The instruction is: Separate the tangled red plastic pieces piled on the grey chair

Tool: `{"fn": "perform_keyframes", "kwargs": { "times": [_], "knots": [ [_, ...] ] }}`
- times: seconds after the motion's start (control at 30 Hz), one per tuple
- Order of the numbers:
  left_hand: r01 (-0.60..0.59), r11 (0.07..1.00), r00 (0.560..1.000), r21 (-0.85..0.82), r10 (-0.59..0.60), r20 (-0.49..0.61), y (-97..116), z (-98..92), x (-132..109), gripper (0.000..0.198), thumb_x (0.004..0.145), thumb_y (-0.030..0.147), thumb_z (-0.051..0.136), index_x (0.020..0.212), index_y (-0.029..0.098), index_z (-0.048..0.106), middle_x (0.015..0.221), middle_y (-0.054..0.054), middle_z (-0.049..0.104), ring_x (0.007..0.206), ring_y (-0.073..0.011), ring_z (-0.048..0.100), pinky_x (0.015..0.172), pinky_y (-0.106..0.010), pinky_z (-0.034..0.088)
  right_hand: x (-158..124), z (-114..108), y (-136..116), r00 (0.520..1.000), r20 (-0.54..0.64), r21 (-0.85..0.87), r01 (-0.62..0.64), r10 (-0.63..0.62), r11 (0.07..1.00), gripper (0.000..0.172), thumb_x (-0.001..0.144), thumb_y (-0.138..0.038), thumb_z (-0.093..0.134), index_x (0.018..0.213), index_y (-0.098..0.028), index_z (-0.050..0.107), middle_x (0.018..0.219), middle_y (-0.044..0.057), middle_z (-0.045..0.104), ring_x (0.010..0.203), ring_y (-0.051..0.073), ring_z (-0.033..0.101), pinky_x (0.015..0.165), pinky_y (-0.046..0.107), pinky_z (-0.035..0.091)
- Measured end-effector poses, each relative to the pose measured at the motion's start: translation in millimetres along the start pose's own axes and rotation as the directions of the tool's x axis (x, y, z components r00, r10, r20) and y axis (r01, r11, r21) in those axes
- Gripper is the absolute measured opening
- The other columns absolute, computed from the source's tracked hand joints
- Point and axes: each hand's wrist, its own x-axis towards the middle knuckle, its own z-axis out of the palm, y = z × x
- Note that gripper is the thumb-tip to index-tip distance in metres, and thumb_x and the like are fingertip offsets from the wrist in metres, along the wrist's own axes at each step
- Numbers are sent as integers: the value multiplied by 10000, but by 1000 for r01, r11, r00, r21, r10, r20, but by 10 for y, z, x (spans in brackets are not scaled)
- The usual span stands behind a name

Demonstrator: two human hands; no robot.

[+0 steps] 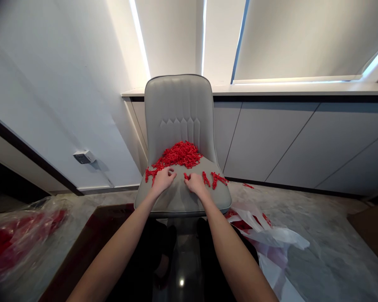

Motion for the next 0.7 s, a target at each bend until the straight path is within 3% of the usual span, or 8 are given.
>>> {"fn": "perform_keyframes", "kwargs": {
  "times": [0.13,0.23,0.33,0.5,0.7],
  "knots": [
    [162,947,987,276,-155,-47,-123,-112,4,211,688,108,717,895,147,706,1055,-252,699,1171,-439,607,947,-512,431,35,15,14,1000,-12,-111,-16,15,994,267,830,-445,707,801,-181,732,723,91,719,828,240,699,735,273,482],
    [201,889,977,412,-211,-22,-169,-140,28,215,675,83,698,885,127,717,1105,-293,686,1145,-458,623,916,-520,445,60,-95,49,990,-133,-195,-67,42,978,276,926,-394,579,1041,-190,726,1033,137,739,1032,261,675,851,311,476],
    [201,847,976,492,-217,-24,-182,-181,59,243,729,126,660,963,128,726,1164,-306,669,1154,-452,623,896,-512,458,104,-241,144,945,-300,-270,-212,127,939,362,964,-248,476,1282,-148,617,1296,227,625,1232,324,575,968,418,435],
    [201,810,975,551,-221,-31,-241,-311,85,256,784,241,644,1011,148,718,1172,-286,675,1113,-436,645,860,-480,476,178,-261,307,918,-324,-328,-337,230,883,329,911,-159,540,1206,-66,654,1194,290,656,1262,412,539,1000,506,403],
    [135,835,987,534,-162,3,-264,-307,97,204,769,256,658,940,160,713,1110,-257,695,1089,-409,654,865,-449,475,265,-146,280,957,-250,-322,-228,149,919,256,913,-164,528,1088,-98,703,1141,240,695,1143,339,631,936,403,443]
  ]
}}
